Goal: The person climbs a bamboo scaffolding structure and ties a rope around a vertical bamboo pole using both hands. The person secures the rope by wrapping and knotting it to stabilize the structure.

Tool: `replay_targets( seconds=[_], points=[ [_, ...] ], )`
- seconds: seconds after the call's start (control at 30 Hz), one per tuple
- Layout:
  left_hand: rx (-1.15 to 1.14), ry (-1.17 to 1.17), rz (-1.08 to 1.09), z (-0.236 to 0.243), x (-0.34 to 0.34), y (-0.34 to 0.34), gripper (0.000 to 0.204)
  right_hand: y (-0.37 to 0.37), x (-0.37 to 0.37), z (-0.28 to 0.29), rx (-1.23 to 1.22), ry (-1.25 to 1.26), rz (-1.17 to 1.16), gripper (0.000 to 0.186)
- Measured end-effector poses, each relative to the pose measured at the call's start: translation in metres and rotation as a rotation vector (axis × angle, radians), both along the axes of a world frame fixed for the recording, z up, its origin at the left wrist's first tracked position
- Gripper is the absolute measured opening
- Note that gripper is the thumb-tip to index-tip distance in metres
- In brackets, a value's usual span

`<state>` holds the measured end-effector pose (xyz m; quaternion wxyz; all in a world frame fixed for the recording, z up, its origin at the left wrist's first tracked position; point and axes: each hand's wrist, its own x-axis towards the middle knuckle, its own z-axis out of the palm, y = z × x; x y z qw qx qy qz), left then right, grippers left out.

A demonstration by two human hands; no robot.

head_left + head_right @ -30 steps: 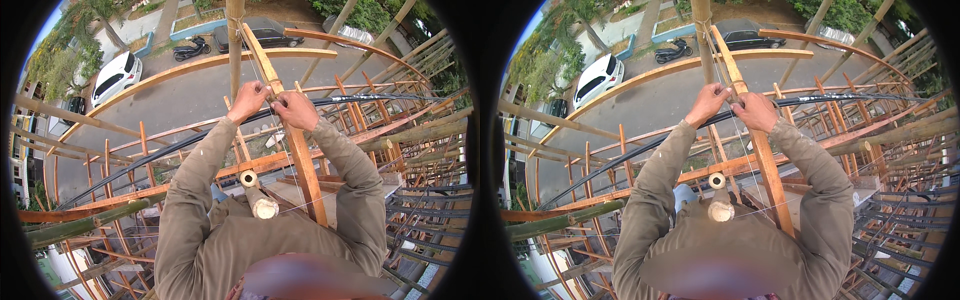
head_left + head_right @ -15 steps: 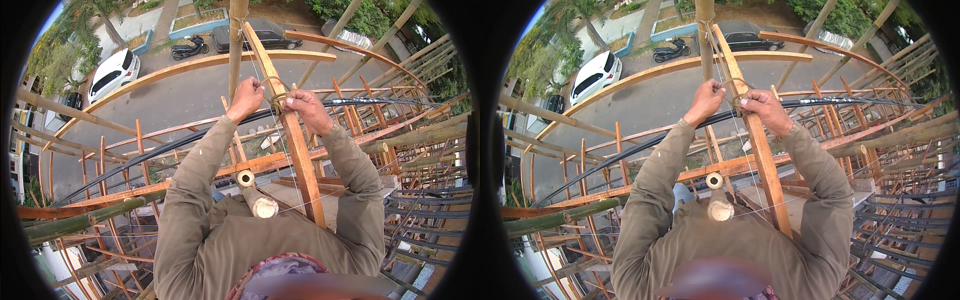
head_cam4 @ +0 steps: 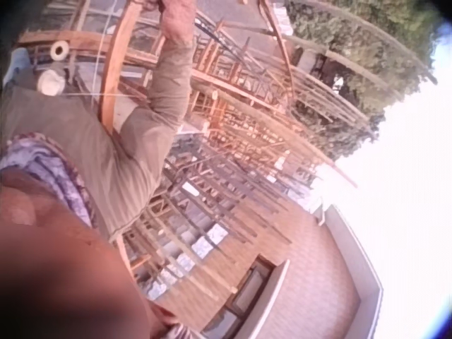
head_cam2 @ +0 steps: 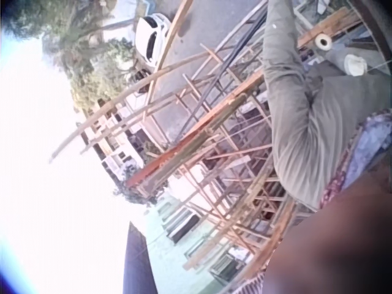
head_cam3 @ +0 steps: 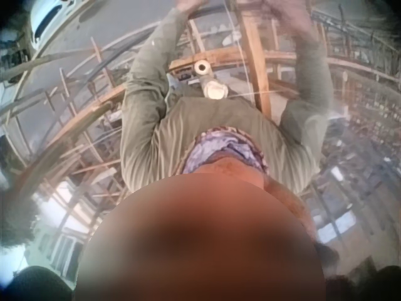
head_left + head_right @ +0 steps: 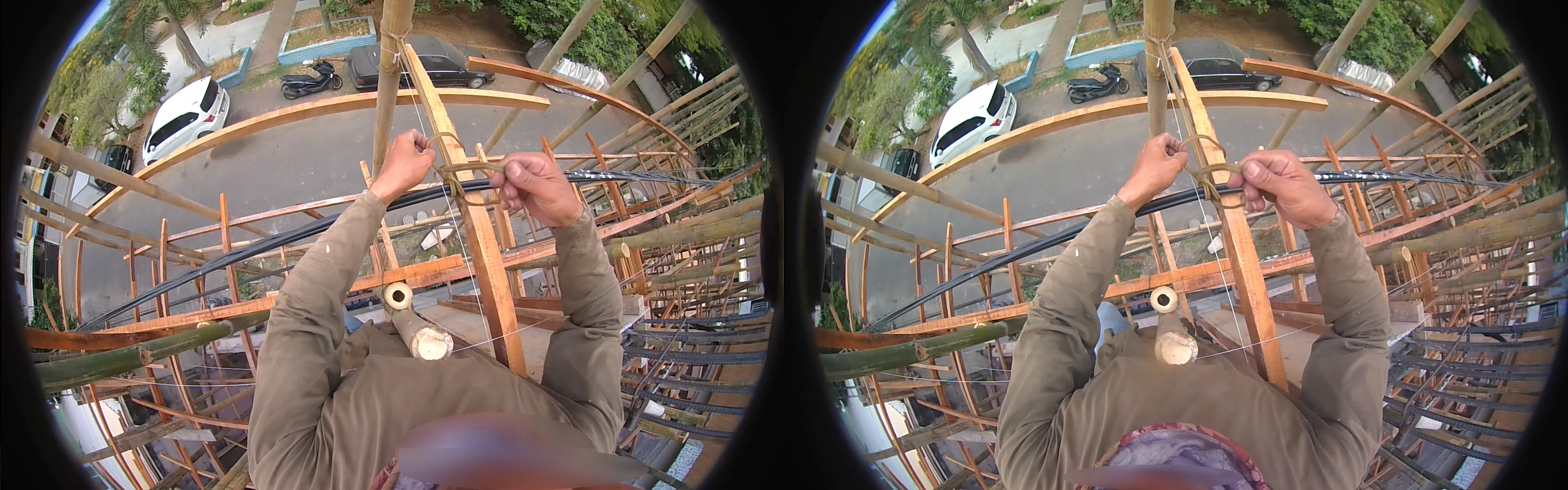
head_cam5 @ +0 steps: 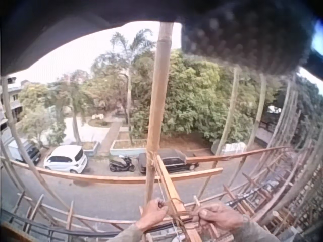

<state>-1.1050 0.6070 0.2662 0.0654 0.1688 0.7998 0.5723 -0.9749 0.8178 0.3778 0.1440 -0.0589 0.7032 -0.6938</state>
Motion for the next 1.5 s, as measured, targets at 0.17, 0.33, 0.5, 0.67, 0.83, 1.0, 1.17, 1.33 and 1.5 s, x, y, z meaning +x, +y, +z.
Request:
replay_targets(
  seconds=[0.17, 0.33, 0.5, 0.67, 0.83, 1.0, 1.17, 1.33, 1.5],
  points=[
    [0.105, -0.071, -0.083, -0.002, -0.003, 0.001, 0.009, 0.015, 0.003, 0.025, -0.244, 0.100, 0.129, 0.035],
    [0.169, -0.126, -0.112, -0.006, -0.003, 0.003, 0.009, 0.019, 0.008, 0.050, -0.522, 0.215, -0.038, 0.028],
    [0.113, -0.079, -0.169, -0.007, -0.006, 0.001, 0.016, 0.032, 0.013, 0.078, -0.498, 0.411, -0.211, 0.033],
    [-0.068, 0.192, -0.209, 0.001, -0.002, 0.000, 0.021, 0.027, 0.033, 0.096, -0.024, 0.397, -0.505, 0.032],
    [0.018, 0.328, -0.226, 0.020, 0.009, 0.006, 0.034, 0.009, 0.063, 0.099, 0.262, 0.179, 0.068, 0.022],
    [0.057, -0.077, -0.269, 0.037, 0.005, 0.006, 0.035, -0.013, 0.046, 0.022, 1.141, 0.328, 0.460, 0.019],
    [0.068, 0.070, -0.252, 0.035, 0.009, 0.010, 0.032, -0.024, 0.009, -0.048, 1.128, 0.612, -0.059, 0.020],
    [-0.052, 0.182, -0.207, 0.030, 0.012, 0.003, 0.031, -0.038, -0.012, -0.069, 1.214, 0.594, -0.103, 0.019],
    [-0.071, 0.223, -0.193, 0.023, 0.018, 0.001, 0.029, -0.047, -0.011, -0.070, 1.299, 0.638, -0.145, 0.013]
  ],
)
